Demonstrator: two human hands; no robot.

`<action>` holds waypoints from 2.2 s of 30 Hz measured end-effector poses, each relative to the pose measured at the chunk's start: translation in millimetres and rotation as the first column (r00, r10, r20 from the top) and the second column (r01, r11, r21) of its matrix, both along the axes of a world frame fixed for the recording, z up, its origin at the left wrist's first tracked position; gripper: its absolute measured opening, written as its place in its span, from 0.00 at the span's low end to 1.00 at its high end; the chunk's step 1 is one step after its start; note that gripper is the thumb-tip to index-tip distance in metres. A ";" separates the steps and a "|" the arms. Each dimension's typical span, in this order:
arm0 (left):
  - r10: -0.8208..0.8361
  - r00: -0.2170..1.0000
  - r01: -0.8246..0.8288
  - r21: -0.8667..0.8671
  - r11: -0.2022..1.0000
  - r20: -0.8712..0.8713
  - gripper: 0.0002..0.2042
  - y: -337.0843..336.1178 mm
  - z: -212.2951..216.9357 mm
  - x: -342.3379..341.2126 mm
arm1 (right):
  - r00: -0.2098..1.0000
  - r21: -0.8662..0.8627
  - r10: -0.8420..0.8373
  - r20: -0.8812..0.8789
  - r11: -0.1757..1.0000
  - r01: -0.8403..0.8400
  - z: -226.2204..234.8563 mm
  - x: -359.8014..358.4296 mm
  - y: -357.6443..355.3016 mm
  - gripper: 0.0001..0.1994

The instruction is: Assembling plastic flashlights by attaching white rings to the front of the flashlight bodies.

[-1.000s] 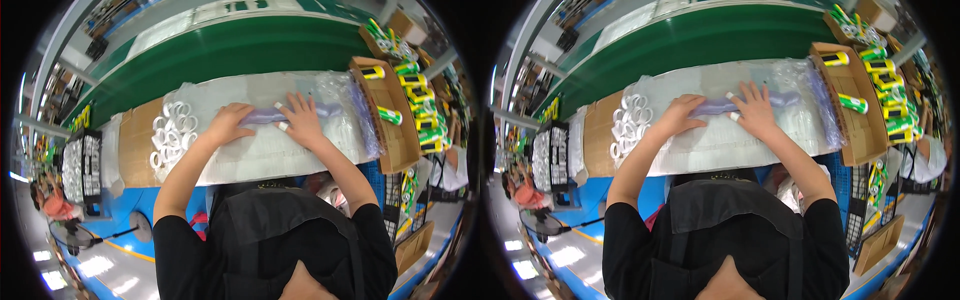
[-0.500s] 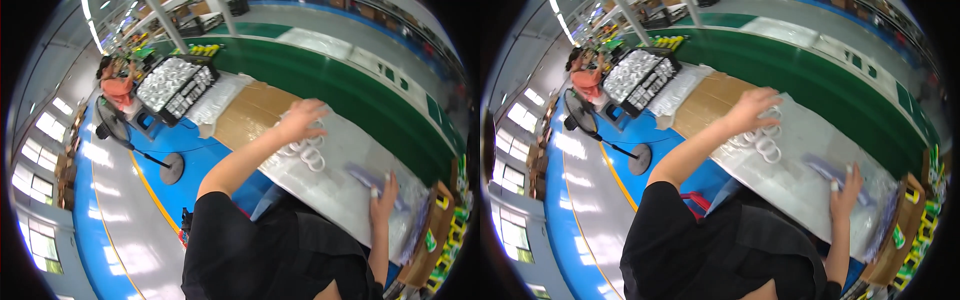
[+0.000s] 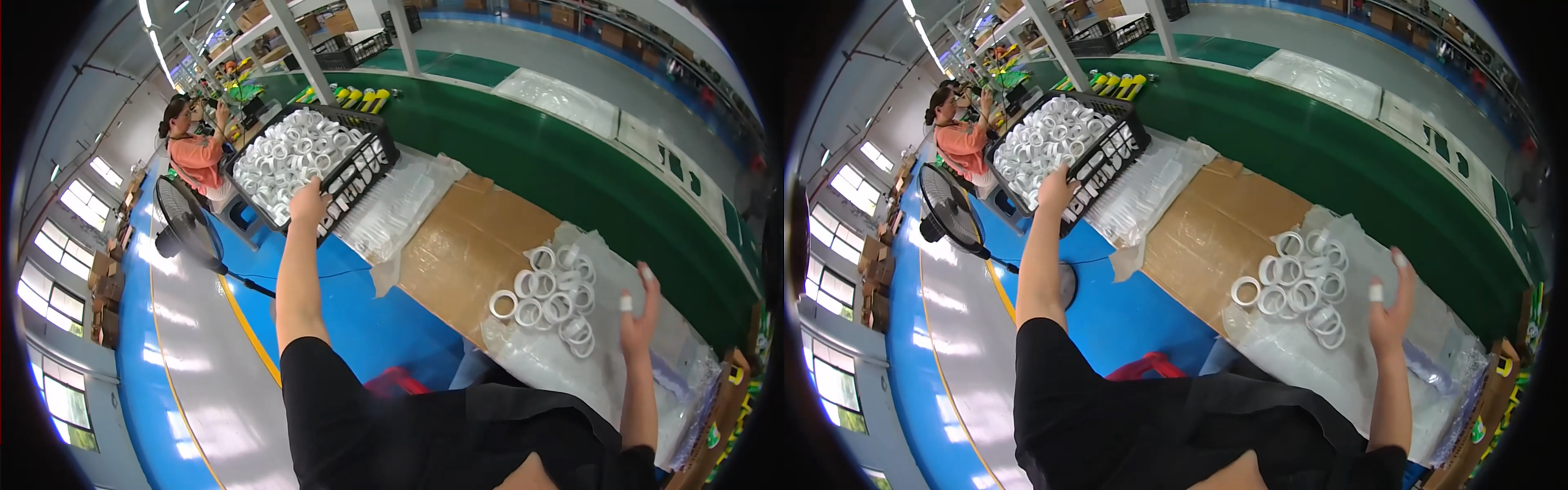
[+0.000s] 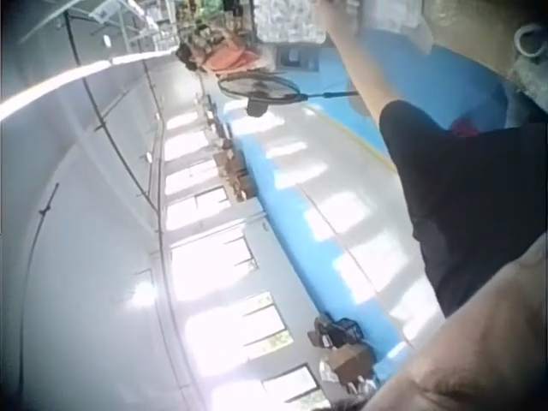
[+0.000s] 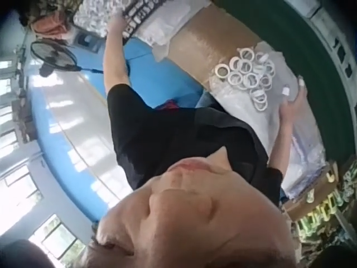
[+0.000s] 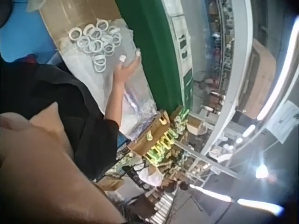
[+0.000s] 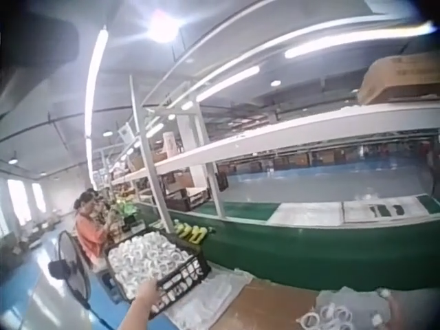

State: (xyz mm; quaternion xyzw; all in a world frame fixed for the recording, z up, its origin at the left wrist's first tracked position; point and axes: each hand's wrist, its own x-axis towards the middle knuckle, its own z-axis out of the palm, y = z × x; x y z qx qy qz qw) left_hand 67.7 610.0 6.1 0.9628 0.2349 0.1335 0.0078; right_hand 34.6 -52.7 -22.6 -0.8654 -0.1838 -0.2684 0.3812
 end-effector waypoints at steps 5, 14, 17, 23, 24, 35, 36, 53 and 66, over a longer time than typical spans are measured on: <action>-0.102 0.995 0.102 -0.016 0.995 -0.017 0.14 -46.3 14.3 11.2 | 0.933 0.035 0.358 0.032 0.933 -0.359 41.1 43.8 103.0 0.23; -0.162 0.970 0.164 0.006 0.987 0.180 0.26 -95.4 33.2 -36.0 | 0.617 0.440 0.505 -0.604 0.856 -0.271 29.8 161.2 290.5 0.38; 0.051 0.814 -0.052 -0.015 0.999 0.579 0.30 -24.3 26.6 -51.0 | 0.330 0.562 0.556 -0.762 0.823 -0.088 39.1 185.9 336.2 0.49; 0.685 0.680 0.014 -0.939 0.343 0.260 0.22 121.8 -40.0 -59.4 | 0.070 0.664 0.663 -0.745 0.748 -0.022 14.6 217.7 441.9 0.37; 0.720 0.642 0.175 -0.964 0.199 0.265 0.18 146.5 -50.2 -73.6 | 0.127 0.668 0.663 -0.738 0.744 -0.001 4.5 211.9 474.2 0.30; 0.501 0.639 0.231 -0.767 0.599 0.584 0.15 42.8 10.2 -93.2 | 0.248 0.815 0.789 -0.561 0.579 0.001 -12.3 186.5 415.4 0.20; 0.483 0.660 0.222 -0.764 0.606 0.575 0.16 38.0 10.2 -103.3 | 0.287 0.835 0.790 -0.541 0.546 0.071 -14.9 171.1 410.7 0.18; 0.567 0.786 0.006 -0.921 0.390 0.245 0.19 84.4 -6.4 -86.6 | 0.155 0.554 0.561 -0.813 0.828 -0.088 20.5 196.7 435.8 0.22; -0.301 0.953 0.288 -0.226 0.931 -0.027 0.62 69.4 12.3 -5.6 | 0.782 -0.611 0.609 -0.130 0.572 -0.547 102.6 220.1 463.5 0.35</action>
